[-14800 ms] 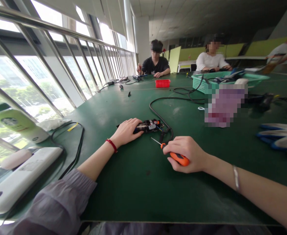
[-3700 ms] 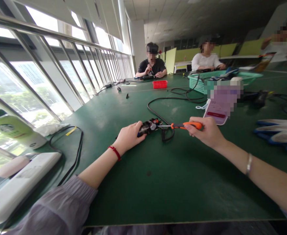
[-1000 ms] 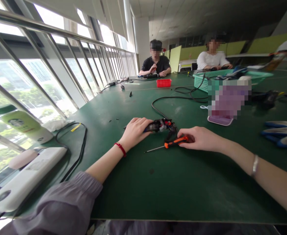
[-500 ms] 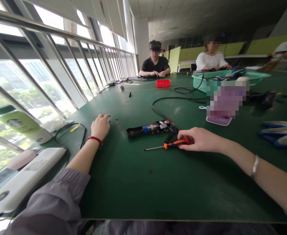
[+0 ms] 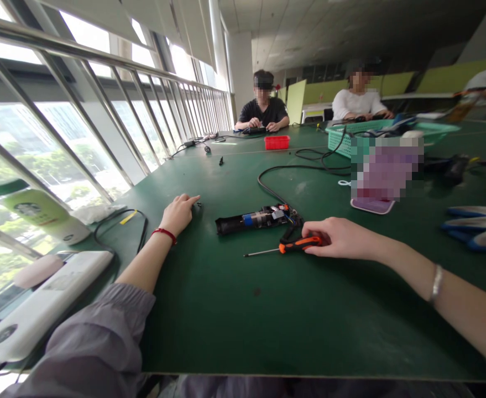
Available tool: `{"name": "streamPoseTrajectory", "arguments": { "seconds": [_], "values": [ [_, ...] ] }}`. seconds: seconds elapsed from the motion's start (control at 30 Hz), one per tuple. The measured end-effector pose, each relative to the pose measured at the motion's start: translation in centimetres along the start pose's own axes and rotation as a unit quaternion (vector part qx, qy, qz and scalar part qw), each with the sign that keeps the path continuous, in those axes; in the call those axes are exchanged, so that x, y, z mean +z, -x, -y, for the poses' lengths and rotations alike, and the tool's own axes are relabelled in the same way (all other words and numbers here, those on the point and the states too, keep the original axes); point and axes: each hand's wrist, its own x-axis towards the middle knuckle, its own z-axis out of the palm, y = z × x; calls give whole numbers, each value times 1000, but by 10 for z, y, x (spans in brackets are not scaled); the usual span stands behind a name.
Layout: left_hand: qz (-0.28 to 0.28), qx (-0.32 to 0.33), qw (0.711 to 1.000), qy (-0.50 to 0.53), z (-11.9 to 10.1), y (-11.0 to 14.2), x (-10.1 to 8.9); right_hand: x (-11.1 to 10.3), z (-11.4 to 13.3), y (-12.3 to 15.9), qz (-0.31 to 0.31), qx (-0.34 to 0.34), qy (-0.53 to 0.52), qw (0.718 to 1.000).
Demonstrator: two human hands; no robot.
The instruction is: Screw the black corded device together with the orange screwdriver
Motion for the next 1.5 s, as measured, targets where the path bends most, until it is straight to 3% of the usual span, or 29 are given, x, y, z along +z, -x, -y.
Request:
{"name": "streamPoseTrajectory", "arguments": {
  "seconds": [0.33, 0.6, 0.87, 1.23, 1.37, 1.5],
  "values": [
    [44, 89, 995, 20, 9, -11, 6, 0, 1, -2, 14, 2, 5, 1000],
    [-2, 69, 997, -18, 8, -9, 11, 1, 0, -2, 17, 1, 2, 1000],
    [4, 48, 998, -29, -3, -5, -4, 0, -1, 0, -5, -15, -4, 1000],
    [1, 0, 1000, -10, -8, -1, -10, 12, -7, -8, -153, -127, 8, 980],
    [-19, -14, 999, 21, -18, 2, -20, 12, -10, -9, -128, -102, 6, 987],
    [-79, 19, 993, 85, -38, 4, -34, 10, -9, -7, -94, -77, -1, 993]
  ]
}}
